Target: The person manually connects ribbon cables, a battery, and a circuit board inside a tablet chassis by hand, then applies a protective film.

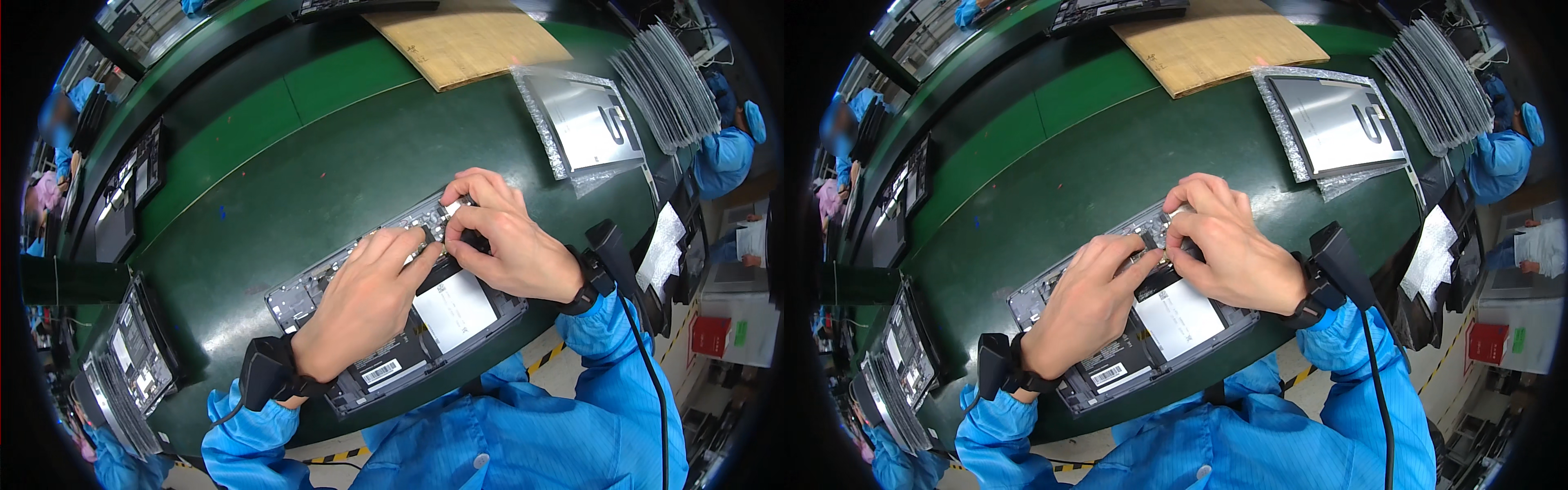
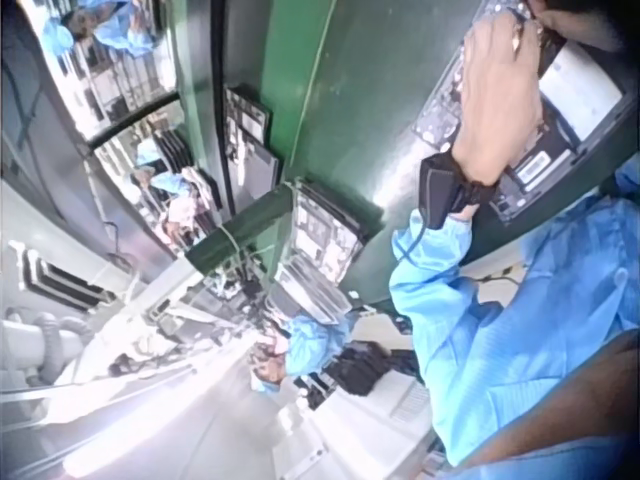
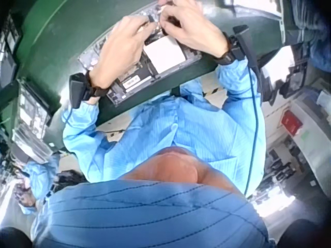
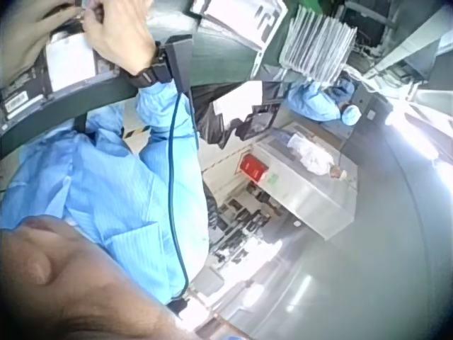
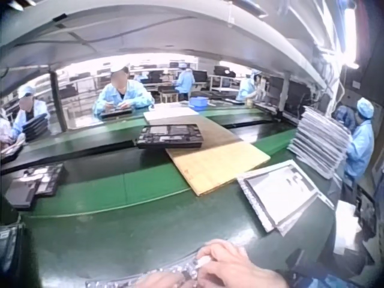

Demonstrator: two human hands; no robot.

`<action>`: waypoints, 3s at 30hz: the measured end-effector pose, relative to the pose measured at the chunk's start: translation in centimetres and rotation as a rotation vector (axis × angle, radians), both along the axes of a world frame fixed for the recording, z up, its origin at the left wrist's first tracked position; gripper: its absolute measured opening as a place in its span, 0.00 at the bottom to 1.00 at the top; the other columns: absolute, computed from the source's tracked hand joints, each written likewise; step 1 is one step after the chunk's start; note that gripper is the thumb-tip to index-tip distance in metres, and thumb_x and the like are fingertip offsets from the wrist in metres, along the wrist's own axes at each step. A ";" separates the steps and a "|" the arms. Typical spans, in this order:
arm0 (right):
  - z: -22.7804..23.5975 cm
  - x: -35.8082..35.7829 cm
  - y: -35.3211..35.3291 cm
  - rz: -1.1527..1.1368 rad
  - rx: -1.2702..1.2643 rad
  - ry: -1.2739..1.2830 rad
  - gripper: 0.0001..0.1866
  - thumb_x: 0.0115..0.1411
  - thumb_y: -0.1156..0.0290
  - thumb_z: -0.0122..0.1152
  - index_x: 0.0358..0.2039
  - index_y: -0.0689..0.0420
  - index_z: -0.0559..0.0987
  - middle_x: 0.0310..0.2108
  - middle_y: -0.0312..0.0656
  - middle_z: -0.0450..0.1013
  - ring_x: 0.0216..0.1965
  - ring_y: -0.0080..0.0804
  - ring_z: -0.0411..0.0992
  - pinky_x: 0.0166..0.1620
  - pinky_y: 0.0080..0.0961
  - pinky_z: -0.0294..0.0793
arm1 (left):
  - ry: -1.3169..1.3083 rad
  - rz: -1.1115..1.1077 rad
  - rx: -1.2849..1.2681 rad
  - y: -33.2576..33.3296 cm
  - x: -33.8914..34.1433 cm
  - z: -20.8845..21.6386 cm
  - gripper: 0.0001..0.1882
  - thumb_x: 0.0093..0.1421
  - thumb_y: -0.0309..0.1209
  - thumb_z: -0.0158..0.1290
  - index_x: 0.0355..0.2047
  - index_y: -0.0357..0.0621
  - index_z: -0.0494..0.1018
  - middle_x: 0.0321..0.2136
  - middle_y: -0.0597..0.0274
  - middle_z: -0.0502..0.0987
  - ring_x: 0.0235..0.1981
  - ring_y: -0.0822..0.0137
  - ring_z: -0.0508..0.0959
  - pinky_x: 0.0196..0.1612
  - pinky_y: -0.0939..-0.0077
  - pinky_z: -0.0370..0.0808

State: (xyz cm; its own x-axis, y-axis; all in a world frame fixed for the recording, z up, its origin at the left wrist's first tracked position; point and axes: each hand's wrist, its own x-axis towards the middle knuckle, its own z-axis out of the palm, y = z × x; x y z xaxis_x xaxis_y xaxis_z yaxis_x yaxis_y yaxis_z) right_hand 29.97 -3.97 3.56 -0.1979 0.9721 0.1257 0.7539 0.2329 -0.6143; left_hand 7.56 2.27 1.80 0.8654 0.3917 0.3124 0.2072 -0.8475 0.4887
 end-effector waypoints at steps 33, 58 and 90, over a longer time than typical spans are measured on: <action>-6.2 20.3 -3.3 -0.906 0.123 -0.418 0.40 0.70 0.43 0.51 0.69 0.63 0.64 0.72 0.63 0.54 0.74 0.56 0.51 0.73 0.51 0.46 | -0.218 0.054 -1.220 6.0 17.1 1.4 0.24 0.70 0.35 0.55 0.58 0.26 0.70 0.52 0.51 0.78 0.54 0.66 0.77 0.56 0.70 0.75; -4.4 19.0 -3.3 -0.822 0.548 -0.451 0.09 0.58 0.64 0.67 0.37 0.54 0.81 0.43 0.39 0.78 0.48 0.39 0.75 0.54 0.46 0.66 | -0.728 0.312 -1.241 8.2 0.3 5.3 0.13 0.68 0.26 0.56 0.51 0.37 0.74 0.47 0.60 0.79 0.51 0.69 0.78 0.58 0.71 0.73; -2.6 21.6 -20.1 -1.202 0.391 -0.106 0.21 0.77 0.62 0.43 0.60 0.59 0.77 0.51 0.47 0.79 0.49 0.38 0.78 0.49 0.28 0.75 | -0.617 0.632 -1.268 -3.7 -8.0 5.5 0.23 0.63 0.31 0.59 0.56 0.31 0.71 0.48 0.48 0.80 0.50 0.60 0.79 0.59 0.65 0.72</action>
